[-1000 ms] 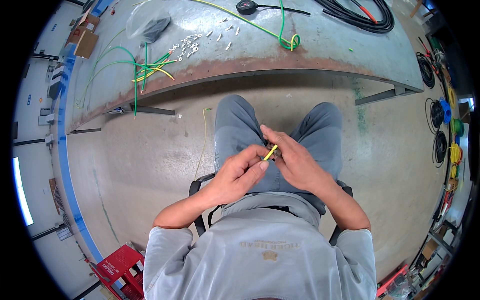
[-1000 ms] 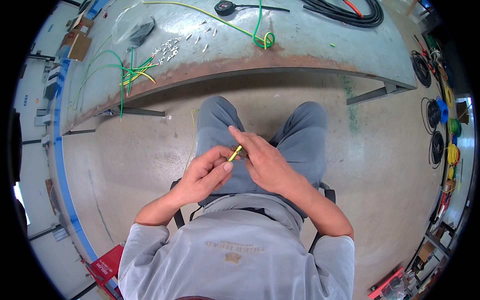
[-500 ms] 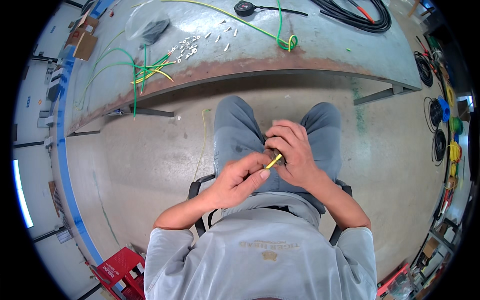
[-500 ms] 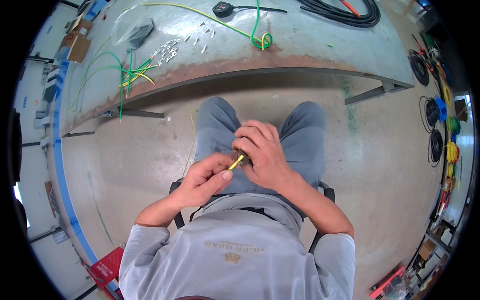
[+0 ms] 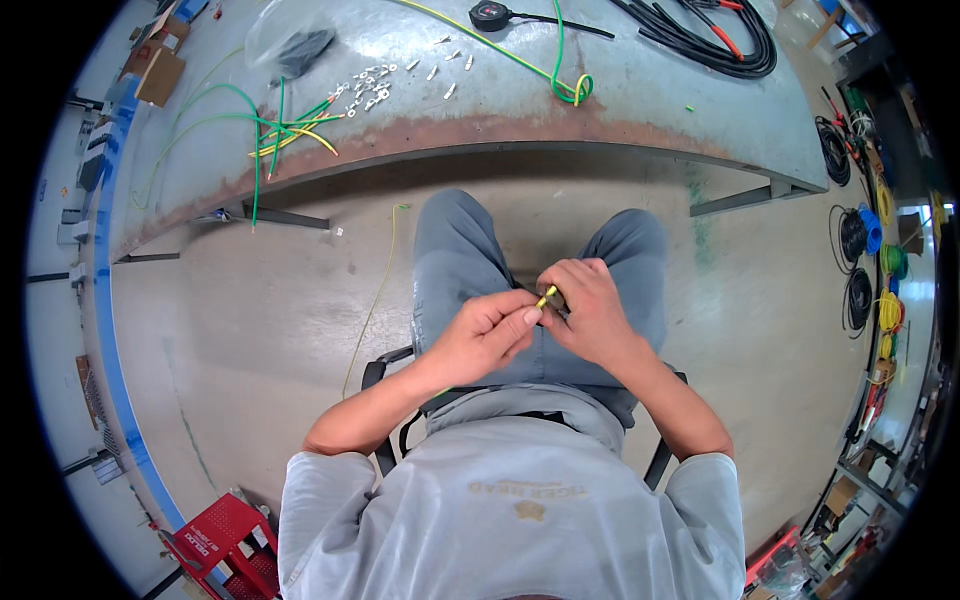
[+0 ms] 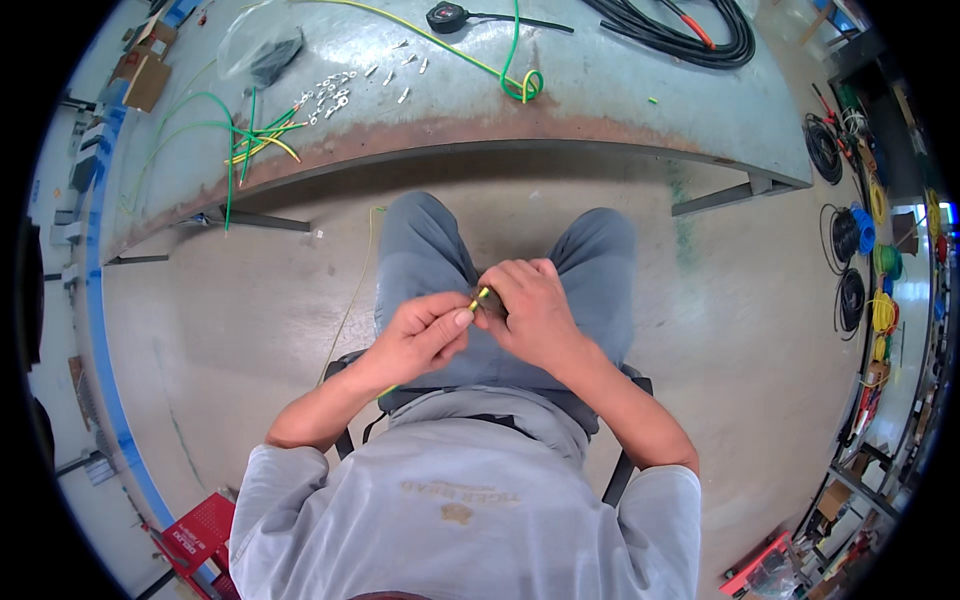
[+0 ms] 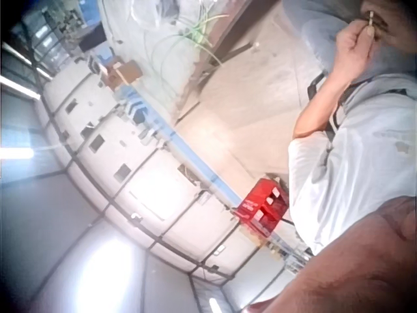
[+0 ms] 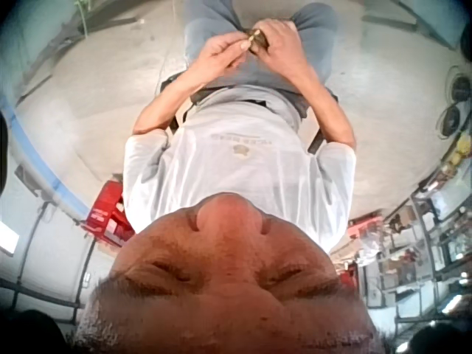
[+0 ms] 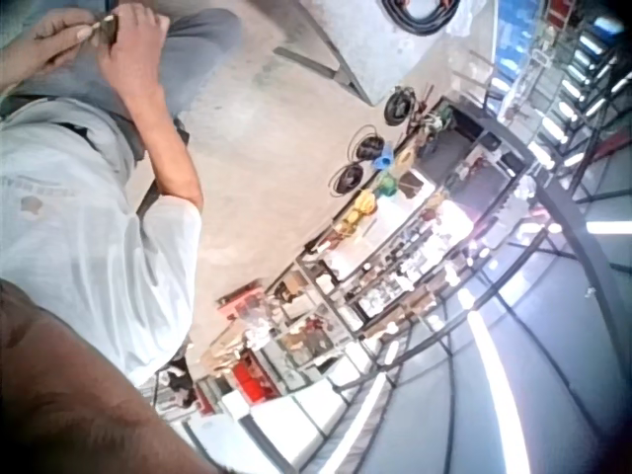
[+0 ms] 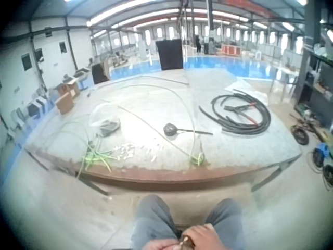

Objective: The person strips insulation from green and yellow wires using a handheld tool, then twists the exposed ends. The person repeats this process for multiple wires, placing finished pieces on the table.

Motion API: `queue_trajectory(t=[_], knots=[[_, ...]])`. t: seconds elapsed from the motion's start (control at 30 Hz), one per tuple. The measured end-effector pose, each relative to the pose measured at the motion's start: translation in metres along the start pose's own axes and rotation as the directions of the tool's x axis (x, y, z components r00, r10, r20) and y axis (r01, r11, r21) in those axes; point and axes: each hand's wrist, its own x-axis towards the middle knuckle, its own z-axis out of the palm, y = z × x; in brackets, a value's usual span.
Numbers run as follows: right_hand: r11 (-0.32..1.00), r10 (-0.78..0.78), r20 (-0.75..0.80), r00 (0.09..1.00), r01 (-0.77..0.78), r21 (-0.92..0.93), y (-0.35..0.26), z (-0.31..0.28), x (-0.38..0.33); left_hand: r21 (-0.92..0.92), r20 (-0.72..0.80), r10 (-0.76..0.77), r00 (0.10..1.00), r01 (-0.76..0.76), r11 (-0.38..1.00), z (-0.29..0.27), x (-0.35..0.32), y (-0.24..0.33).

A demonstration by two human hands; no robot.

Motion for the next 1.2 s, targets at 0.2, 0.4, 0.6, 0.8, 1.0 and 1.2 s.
queue_trajectory(t=[0.2,0.4,0.6,0.8,1.0,1.2], knots=[[0.929,0.279,0.575,0.769,-0.368,0.042,-0.001,-0.037,-0.013,0.599,-0.067,0.305,0.950,-0.206,0.774,-0.009,0.021,-0.031],[0.487,0.186,0.911,0.367,-0.840,0.239,0.027,-0.054,-0.004,0.937,0.060,0.444,0.894,-0.204,0.284,0.003,0.032,-0.053],[0.466,0.284,0.854,0.436,-0.841,0.275,0.024,-0.038,-0.013,0.950,0.089,0.398,0.913,-0.198,0.242,-0.001,0.034,-0.067],[0.889,0.331,0.402,0.854,-0.424,0.170,0.012,-0.016,-0.017,0.788,-0.141,0.439,0.888,-0.168,0.592,0.012,0.031,-0.044],[0.907,-0.406,-0.260,0.876,0.421,0.004,0.034,0.001,0.011,0.357,0.099,0.283,0.954,-0.299,0.885,0.011,0.012,-0.019],[0.855,-0.406,-0.434,0.804,0.502,0.130,0.004,0.006,0.040,-0.021,0.308,0.029,0.951,-0.023,1.000,-0.006,-0.001,0.028]])
